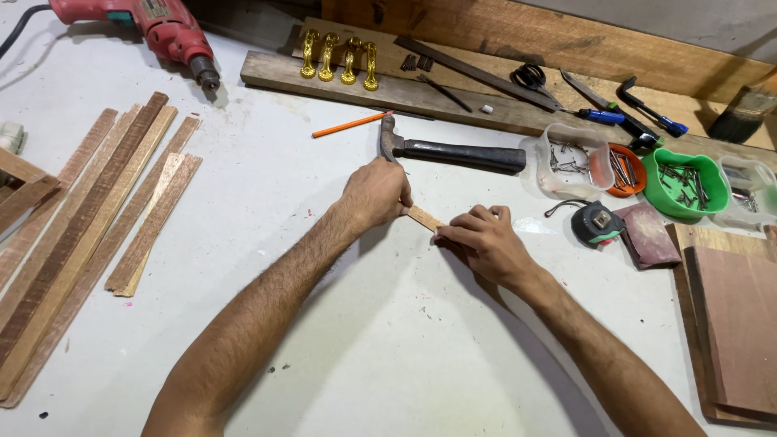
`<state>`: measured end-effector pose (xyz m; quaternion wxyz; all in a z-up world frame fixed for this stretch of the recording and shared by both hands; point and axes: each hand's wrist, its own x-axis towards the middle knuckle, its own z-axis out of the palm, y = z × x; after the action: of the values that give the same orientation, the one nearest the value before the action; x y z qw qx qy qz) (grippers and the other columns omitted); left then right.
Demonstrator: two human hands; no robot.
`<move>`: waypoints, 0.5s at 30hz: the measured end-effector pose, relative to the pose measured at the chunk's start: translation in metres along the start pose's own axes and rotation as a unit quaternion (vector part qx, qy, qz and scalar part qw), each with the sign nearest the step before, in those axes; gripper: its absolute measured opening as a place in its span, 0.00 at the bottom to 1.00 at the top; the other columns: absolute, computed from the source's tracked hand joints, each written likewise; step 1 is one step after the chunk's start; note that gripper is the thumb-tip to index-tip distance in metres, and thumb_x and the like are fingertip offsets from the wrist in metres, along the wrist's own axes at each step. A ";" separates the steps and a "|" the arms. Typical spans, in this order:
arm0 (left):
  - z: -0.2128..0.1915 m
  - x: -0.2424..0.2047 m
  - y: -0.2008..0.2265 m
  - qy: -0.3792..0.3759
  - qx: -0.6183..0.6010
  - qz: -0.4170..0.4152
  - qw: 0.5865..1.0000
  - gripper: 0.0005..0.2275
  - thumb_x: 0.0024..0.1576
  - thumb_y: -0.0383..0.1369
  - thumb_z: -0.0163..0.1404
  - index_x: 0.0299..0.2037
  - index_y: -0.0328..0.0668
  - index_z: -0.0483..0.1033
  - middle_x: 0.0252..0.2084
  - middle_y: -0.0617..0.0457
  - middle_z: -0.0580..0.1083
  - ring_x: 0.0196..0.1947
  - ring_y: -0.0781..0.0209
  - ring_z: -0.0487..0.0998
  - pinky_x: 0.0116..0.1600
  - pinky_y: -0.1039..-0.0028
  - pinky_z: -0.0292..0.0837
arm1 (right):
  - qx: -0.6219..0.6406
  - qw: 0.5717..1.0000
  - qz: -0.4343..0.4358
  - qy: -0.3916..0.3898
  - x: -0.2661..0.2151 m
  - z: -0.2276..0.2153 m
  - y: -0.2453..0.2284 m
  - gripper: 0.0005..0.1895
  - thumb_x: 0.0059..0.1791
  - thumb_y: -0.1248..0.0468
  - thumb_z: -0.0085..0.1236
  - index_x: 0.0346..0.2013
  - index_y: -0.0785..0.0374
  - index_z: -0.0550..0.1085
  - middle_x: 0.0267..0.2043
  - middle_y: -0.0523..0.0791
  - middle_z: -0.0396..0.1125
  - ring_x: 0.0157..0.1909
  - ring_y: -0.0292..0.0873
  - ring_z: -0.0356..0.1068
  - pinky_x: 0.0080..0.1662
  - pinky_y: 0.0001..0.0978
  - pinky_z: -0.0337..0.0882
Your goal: The person snaps thin wooden strips by hand at a workbench, breaking each strip into shorter pieces and setting the pieces aside. Near the end they move a wooden board aside and handle a wooden frame on the bench.
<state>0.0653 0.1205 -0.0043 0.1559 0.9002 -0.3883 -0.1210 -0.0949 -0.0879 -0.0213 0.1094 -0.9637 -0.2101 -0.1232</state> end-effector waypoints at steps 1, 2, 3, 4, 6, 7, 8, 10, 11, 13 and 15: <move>0.002 0.001 -0.002 0.000 -0.001 0.000 1.000 0.06 0.50 0.36 0.67 0.35 0.51 0.87 0.37 0.56 0.82 0.40 0.64 0.81 0.47 0.66 0.81 | 0.000 1.000 0.000 -0.001 0.001 0.001 0.001 0.11 0.49 0.59 0.65 0.46 0.47 0.83 0.42 0.37 0.76 0.42 0.38 0.65 0.46 0.41 0.58; 0.005 0.002 -0.004 0.010 -0.010 0.008 1.000 0.06 0.49 0.36 0.67 0.35 0.50 0.87 0.36 0.56 0.82 0.40 0.64 0.82 0.48 0.66 0.81 | -0.010 1.000 0.006 -0.001 0.001 0.002 0.001 0.11 0.48 0.59 0.66 0.45 0.47 0.83 0.41 0.36 0.76 0.41 0.38 0.66 0.46 0.41 0.57; 0.007 0.002 -0.005 0.020 -0.018 0.015 1.000 0.06 0.49 0.35 0.67 0.34 0.50 0.87 0.36 0.56 0.82 0.40 0.64 0.82 0.50 0.66 0.80 | -0.019 1.000 0.012 -0.001 0.001 0.003 0.001 0.11 0.48 0.59 0.66 0.45 0.47 0.83 0.40 0.36 0.76 0.41 0.38 0.66 0.46 0.42 0.57; 0.002 0.002 -0.003 0.021 -0.018 0.015 1.000 0.06 0.49 0.35 0.67 0.34 0.50 0.87 0.36 0.56 0.82 0.40 0.64 0.82 0.50 0.66 0.80 | -0.019 1.000 0.011 0.000 0.008 0.010 0.003 0.11 0.48 0.59 0.66 0.45 0.47 0.83 0.40 0.36 0.76 0.41 0.38 0.66 0.46 0.42 0.57; -0.006 0.001 0.003 0.011 -0.006 0.011 1.000 0.07 0.48 0.35 0.68 0.34 0.49 0.87 0.35 0.55 0.83 0.40 0.63 0.82 0.50 0.65 0.80 | -0.027 0.999 0.016 0.018 0.021 0.024 0.006 0.10 0.48 0.61 0.66 0.44 0.50 0.82 0.41 0.37 0.76 0.42 0.39 0.66 0.47 0.42 0.58; -0.010 -0.001 0.006 0.011 -0.005 0.010 1.000 0.07 0.48 0.35 0.68 0.34 0.49 0.87 0.35 0.55 0.83 0.40 0.63 0.82 0.50 0.65 0.80 | -0.026 0.999 0.015 0.019 0.031 0.028 0.005 0.10 0.48 0.61 0.66 0.44 0.50 0.82 0.41 0.37 0.76 0.42 0.39 0.66 0.47 0.42 0.58; -0.014 -0.002 0.009 -0.004 -0.009 -0.007 1.000 0.09 0.47 0.38 0.68 0.34 0.47 0.86 0.35 0.53 0.82 0.39 0.61 0.82 0.49 0.65 0.81 | -0.030 0.999 0.014 0.030 0.041 0.031 0.005 0.11 0.48 0.62 0.66 0.45 0.51 0.82 0.42 0.37 0.76 0.43 0.39 0.66 0.48 0.43 0.58; -0.015 -0.001 0.011 -0.018 -0.013 -0.025 0.999 0.12 0.47 0.41 0.69 0.34 0.45 0.85 0.35 0.52 0.82 0.39 0.60 0.82 0.48 0.65 0.81 | -0.034 0.998 0.010 0.041 0.052 0.034 0.006 0.11 0.47 0.63 0.66 0.45 0.51 0.82 0.43 0.38 0.76 0.45 0.39 0.67 0.49 0.44 0.58; -0.012 0.002 0.010 -0.016 -0.001 -0.023 1.000 0.10 0.49 0.39 0.68 0.34 0.45 0.85 0.35 0.51 0.82 0.39 0.60 0.82 0.47 0.66 0.82 | -0.035 0.998 0.006 0.043 0.051 0.033 0.008 0.12 0.47 0.64 0.65 0.45 0.51 0.82 0.44 0.38 0.76 0.46 0.39 0.67 0.50 0.45 0.58; -0.004 0.003 0.008 -0.014 0.012 -0.023 1.000 0.09 0.50 0.38 0.67 0.34 0.45 0.85 0.35 0.50 0.82 0.38 0.59 0.83 0.46 0.66 0.82 | -0.034 0.998 0.001 0.044 0.044 0.030 0.008 0.14 0.46 0.65 0.65 0.46 0.51 0.82 0.45 0.38 0.76 0.47 0.39 0.67 0.51 0.46 0.59; -0.002 0.006 0.004 0.010 0.028 -0.010 0.999 0.07 0.52 0.36 0.66 0.33 0.44 0.85 0.36 0.49 0.81 0.38 0.58 0.82 0.45 0.66 0.82 | -0.029 0.999 -0.009 0.026 0.036 0.019 0.010 0.14 0.47 0.63 0.65 0.47 0.51 0.82 0.44 0.38 0.76 0.46 0.39 0.67 0.51 0.47 0.59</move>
<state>0.0674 0.1135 -0.0013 0.1332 0.9093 -0.3808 -0.1023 -0.0550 -0.0777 -0.0306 0.0854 -0.9611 -0.2118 -0.1552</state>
